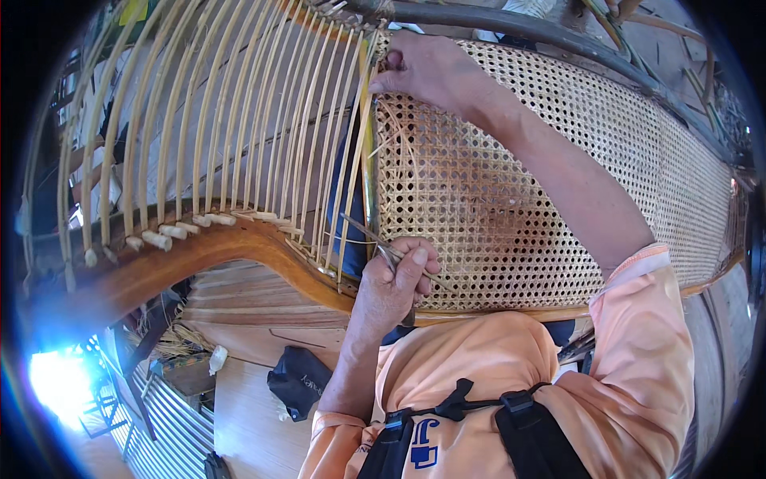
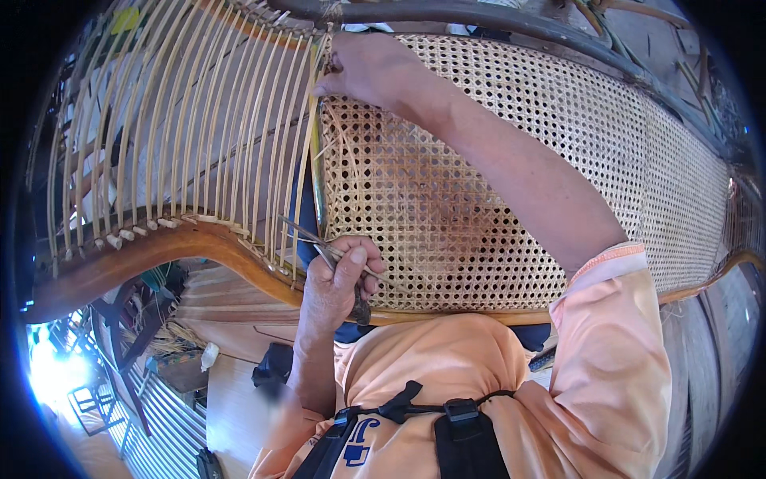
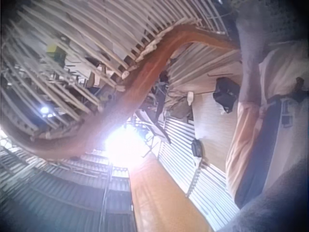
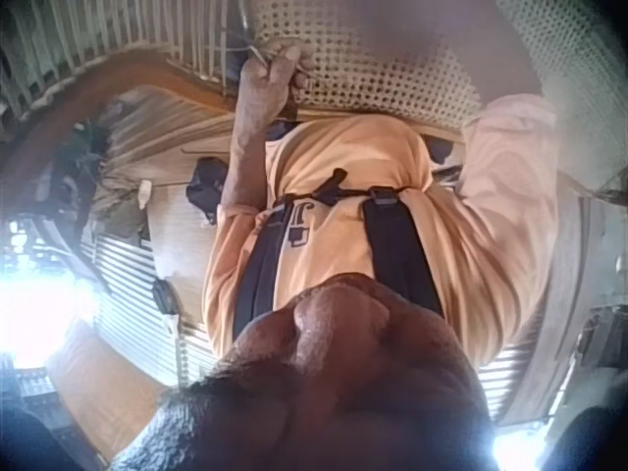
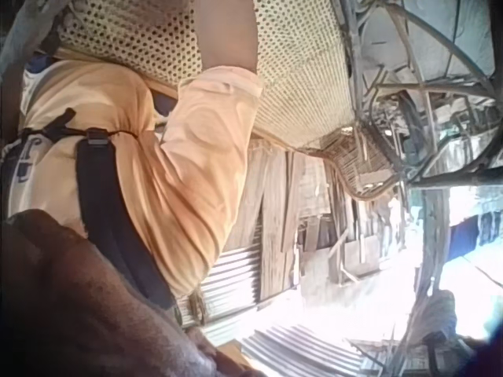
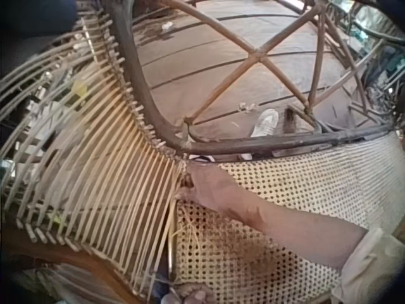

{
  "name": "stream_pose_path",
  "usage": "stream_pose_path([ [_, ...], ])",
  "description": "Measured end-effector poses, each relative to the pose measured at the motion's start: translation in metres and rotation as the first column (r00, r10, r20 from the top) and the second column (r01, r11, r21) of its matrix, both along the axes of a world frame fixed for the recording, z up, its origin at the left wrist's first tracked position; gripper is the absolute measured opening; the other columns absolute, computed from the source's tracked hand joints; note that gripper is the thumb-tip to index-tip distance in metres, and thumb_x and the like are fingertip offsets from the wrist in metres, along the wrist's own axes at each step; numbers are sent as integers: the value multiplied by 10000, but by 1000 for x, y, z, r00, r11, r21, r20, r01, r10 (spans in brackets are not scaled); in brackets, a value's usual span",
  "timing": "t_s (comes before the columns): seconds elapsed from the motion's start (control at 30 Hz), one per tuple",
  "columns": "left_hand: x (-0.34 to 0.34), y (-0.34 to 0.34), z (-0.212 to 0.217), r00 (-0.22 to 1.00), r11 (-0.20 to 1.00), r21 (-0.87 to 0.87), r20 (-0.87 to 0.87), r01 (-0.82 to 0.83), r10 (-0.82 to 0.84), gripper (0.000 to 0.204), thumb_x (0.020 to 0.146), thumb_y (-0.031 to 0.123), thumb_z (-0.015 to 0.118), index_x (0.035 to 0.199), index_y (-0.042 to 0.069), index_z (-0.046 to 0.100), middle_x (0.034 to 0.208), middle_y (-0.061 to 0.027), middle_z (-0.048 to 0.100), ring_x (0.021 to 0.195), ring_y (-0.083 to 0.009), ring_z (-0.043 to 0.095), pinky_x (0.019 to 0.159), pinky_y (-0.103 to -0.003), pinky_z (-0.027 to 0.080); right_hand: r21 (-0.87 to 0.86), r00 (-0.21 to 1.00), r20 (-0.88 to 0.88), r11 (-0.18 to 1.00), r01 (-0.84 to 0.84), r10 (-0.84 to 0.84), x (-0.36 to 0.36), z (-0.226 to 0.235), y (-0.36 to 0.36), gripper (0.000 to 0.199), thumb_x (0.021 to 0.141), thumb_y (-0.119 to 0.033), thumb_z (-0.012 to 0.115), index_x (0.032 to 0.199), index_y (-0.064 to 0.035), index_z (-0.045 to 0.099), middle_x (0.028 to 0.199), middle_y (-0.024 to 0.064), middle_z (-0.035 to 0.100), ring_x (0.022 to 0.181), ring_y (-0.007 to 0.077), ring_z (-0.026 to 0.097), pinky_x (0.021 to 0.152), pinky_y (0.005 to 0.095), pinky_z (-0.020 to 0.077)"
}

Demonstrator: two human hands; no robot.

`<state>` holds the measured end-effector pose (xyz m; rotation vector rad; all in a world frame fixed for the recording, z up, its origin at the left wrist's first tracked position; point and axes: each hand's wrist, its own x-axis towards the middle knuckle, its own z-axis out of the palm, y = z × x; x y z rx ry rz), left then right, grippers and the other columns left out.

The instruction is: Repairing a rattan chair by weaving new rattan strips into the frame.

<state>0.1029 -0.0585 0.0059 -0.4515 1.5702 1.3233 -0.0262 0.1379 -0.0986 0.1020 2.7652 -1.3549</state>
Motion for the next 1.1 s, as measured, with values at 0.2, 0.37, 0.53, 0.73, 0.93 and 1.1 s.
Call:
stream_pose_path([
  [0.2, -3, 13, 29, 971, 979, 161, -183, -126, 155, 259, 952, 214, 421, 959, 13, 585, 808, -39, 592, 626, -62, 529, 532, -200, 421, -609, 829, 464, 792, 41, 313, 93, 62, -5, 482, 892, -457, 505, 1075, -14, 552, 860, 73, 602, 760, 193, 595, 726, 310, 491],
  [0.37, -21, 39, 39, 757, 1000, -30, -653, 9, -26, 303, 947, 249, 433, 865, 1, 585, 814, -67, 560, 626, -76, 508, 521, -216, 395, -934, 840, 304, 314, 170, 449, 149, 95, -12, 406, 929, -331, 487, 1214, -41, 481, 899, 127, 619, 784, 258, 620, 707, 357, 498],
  [0.53, -38, 39, 26, 734, 973, -230, -655, 32, -179, 371, 945, 348, 455, 914, 12, 609, 769, -42, 564, 493, -32, 414, 462, -182, 329, -694, 911, 340, 716, 76, 233, 143, 80, -5, 296, 942, -298, 458, 1112, -57, 480, 734, 78, 532, 605, 193, 524, 582, 307, 453],
  [0.73, -50, 49, 1, 681, 831, -539, -559, 135, -474, 339, 902, 288, 548, 1071, -5, 561, 895, -118, 594, 815, -211, 571, 730, -329, 458, -981, 974, 26, 184, 68, -225, 78, 64, 32, 236, 967, -239, 419, 1012, -35, 529, 798, 18, 546, 656, 103, 520, 588, 246, 434],
  [0.93, -41, 44, -15, 620, 742, -647, -514, 175, -593, 246, 863, 146, 571, 1053, -10, 554, 920, -164, 591, 769, -253, 590, 697, -350, 473, -703, 941, 107, 645, 300, -321, 37, 26, 11, 90, 874, -118, 581, 940, -57, 589, 775, 13, 593, 719, 102, 559, 690, 248, 474],
  [1.1, -47, 40, -20, 637, 772, -611, -529, 173, -561, 206, 850, 113, 578, 1015, -8, 557, 856, -125, 576, 686, -198, 551, 642, -313, 463, -625, 926, -42, 733, 268, -374, 32, 11, -4, 104, 828, -72, 634, 911, -56, 573, 772, 8, 585, 704, 85, 532, 667, 248, 456],
])
